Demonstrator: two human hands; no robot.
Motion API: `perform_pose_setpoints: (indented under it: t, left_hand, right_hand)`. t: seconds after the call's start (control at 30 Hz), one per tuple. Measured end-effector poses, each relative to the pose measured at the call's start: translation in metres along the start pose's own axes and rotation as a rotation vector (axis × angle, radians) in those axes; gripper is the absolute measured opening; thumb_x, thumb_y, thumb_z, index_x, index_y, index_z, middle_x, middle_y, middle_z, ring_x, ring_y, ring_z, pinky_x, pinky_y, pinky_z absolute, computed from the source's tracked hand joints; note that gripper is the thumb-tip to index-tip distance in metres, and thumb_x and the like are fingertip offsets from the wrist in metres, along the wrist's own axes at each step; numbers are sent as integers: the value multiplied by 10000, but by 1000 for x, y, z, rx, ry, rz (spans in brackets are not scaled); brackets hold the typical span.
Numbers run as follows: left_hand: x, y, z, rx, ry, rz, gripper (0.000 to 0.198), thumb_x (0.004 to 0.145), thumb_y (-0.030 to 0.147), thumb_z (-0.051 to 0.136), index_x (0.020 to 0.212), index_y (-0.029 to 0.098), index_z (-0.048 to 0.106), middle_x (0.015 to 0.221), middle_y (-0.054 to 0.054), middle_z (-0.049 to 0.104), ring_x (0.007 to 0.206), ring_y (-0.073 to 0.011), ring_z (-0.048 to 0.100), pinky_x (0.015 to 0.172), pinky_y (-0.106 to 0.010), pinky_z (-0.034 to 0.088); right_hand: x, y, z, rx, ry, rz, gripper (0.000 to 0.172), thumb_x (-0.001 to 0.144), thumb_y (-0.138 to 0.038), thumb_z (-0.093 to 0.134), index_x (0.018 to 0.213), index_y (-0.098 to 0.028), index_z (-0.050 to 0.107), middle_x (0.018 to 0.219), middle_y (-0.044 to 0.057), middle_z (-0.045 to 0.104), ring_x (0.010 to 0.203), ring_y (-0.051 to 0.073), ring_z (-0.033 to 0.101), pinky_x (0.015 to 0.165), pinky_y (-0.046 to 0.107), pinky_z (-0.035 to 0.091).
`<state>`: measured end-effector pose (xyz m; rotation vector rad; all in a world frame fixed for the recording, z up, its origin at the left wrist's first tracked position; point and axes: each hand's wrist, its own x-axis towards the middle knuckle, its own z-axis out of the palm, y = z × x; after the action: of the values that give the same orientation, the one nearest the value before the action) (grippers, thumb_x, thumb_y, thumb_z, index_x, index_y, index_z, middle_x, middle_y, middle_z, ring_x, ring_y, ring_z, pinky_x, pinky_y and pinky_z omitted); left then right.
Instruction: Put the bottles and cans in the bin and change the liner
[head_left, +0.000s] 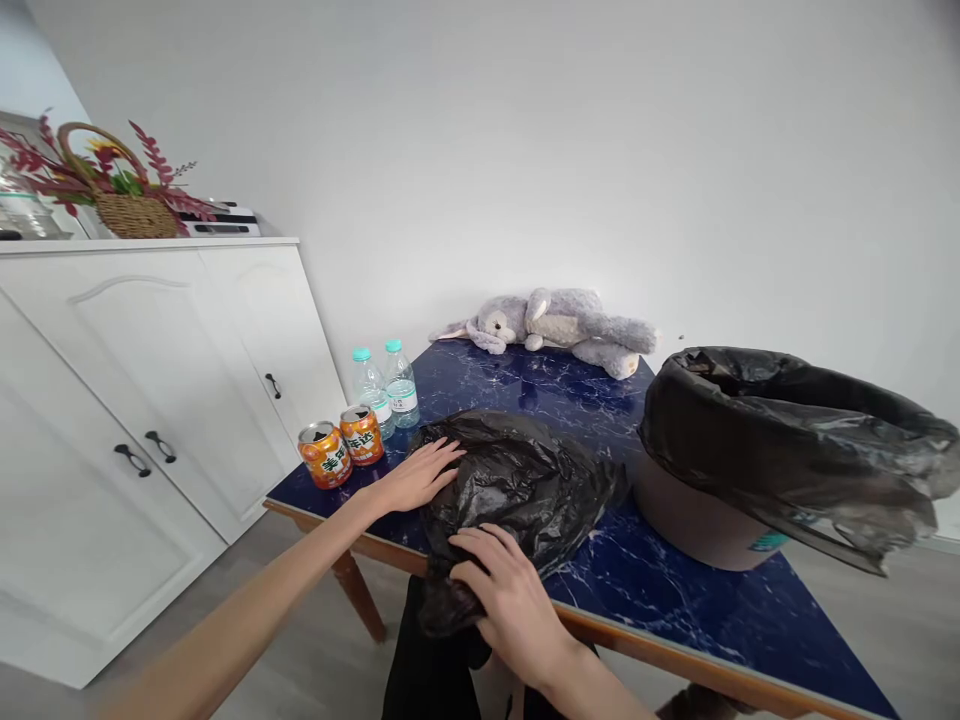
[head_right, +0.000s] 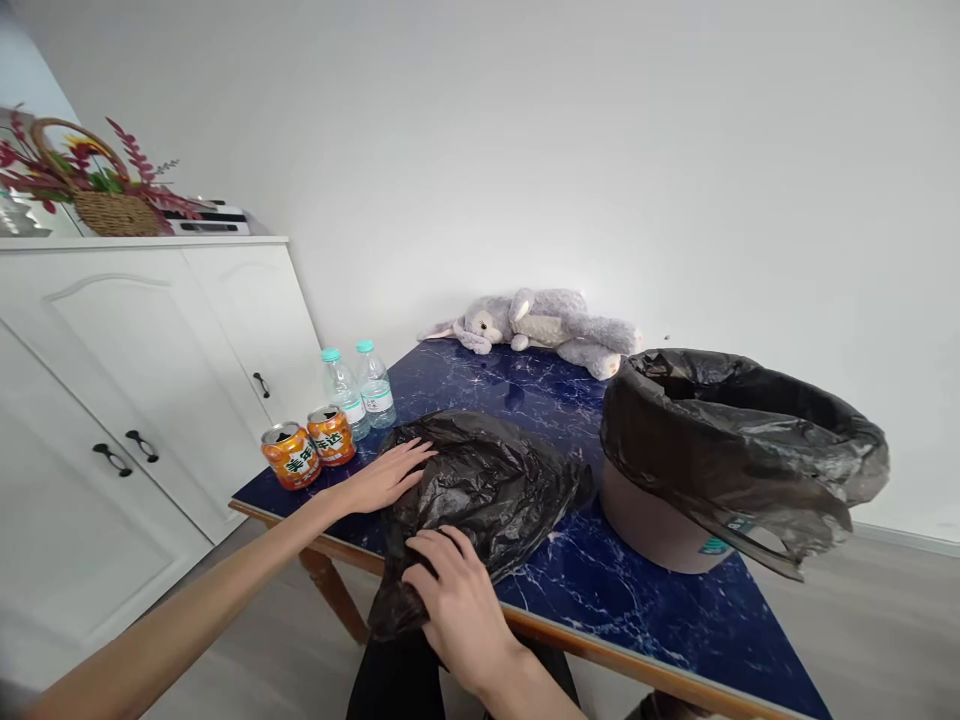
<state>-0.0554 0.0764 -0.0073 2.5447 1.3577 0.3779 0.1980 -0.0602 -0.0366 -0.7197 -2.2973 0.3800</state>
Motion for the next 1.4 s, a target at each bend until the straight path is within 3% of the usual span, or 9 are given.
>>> perform_pose_setpoints:
  t: [0.1, 0.23, 0.37, 0.5, 0.6, 0.73, 0.93, 1.2, 1.4]
  left_hand:
    - [-10, 7, -9, -37, 17, -16, 516, 1101, 505, 424, 1519, 243, 574, 1624, -87, 520, 1566, -284, 389, 1304, -470, 273]
    - [-37, 16, -28, -45, 24, -27, 512, 1111, 519, 387, 1532, 285, 563, 1598, -59, 557, 1556, -282, 405, 1296, -476, 285]
    - [-63, 23, -35, -23, 74, 49, 535, 984, 585, 642, 1413, 266, 667, 1482, -118, 651, 1433, -330, 538, 1197, -462, 417]
    - [-76, 38, -33, -88, 145, -4, 387, 1049, 508, 526, 1073, 216, 779, 1046, -105, 795, 976, -280, 728, 913, -383, 546]
    - [-79, 52, -31, -143, 203, -243, 463, 1062, 549, 452, 1088, 202, 757, 923, -87, 791, 779, -281, 725, 735, -353, 537]
    - [-76, 53, -27, -201, 297, -387, 544, 1039, 622, 428, 1232, 201, 712, 1051, -106, 803, 989, -341, 753, 844, -381, 566]
    - [-71, 31, -23, -109, 406, -483, 639, 999, 661, 434, 1329, 159, 651, 1272, -168, 756, 1221, -375, 693, 988, -420, 549]
    - [-101, 25, -64, 165, 393, -319, 378, 977, 332, 397, 1241, 220, 644, 1055, -88, 782, 940, -304, 757, 794, -356, 555]
    - [-119, 32, -65, 127, 382, -297, 360, 917, 304, 476, 1236, 228, 624, 1108, -93, 773, 1036, -291, 749, 836, -345, 574]
  right_hand:
    - [-4, 0, -32, 361, 92, 236, 518, 716, 20, 481, 1130, -230, 667, 1288, 74, 740, 1306, 249, 638, 1178, 442, 450]
    - [-25, 8, -77, 577, 211, 558, 188, 992, -329, 521, 1042, -224, 668, 1024, 76, 754, 1006, 259, 717, 911, 359, 571]
    - [-44, 33, -109, 711, 438, 872, 515, 993, -624, 508, 1300, -244, 669, 1229, 126, 738, 1122, 317, 713, 936, 416, 596]
    - [-44, 33, -131, 713, 561, 1029, 744, 954, -678, 541, 1577, -280, 459, 1537, 130, 581, 1413, 386, 558, 1063, 527, 570]
    - [-43, -1, -129, 376, 641, 919, 855, 941, -631, 631, 1659, -327, 280, 1692, 84, 385, 1545, 397, 384, 1194, 598, 460]
    - [-49, -42, -88, -75, 563, 451, 651, 1051, -346, 539, 1648, -374, 282, 1722, 50, 315, 1593, 387, 285, 1253, 677, 340]
    - [-46, -9, -29, -238, 198, 325, 447, 1085, -311, 460, 1532, -309, 466, 1577, 106, 527, 1420, 361, 545, 1087, 583, 556]
    - [-40, 69, -54, -654, 118, 426, 467, 1085, -437, 458, 1315, -99, 685, 1333, 250, 697, 1354, 491, 565, 1113, 718, 433]
    - [-41, 25, -68, -476, 194, 294, 366, 1080, -272, 447, 1396, -167, 596, 1447, 180, 624, 1361, 363, 588, 1097, 541, 539]
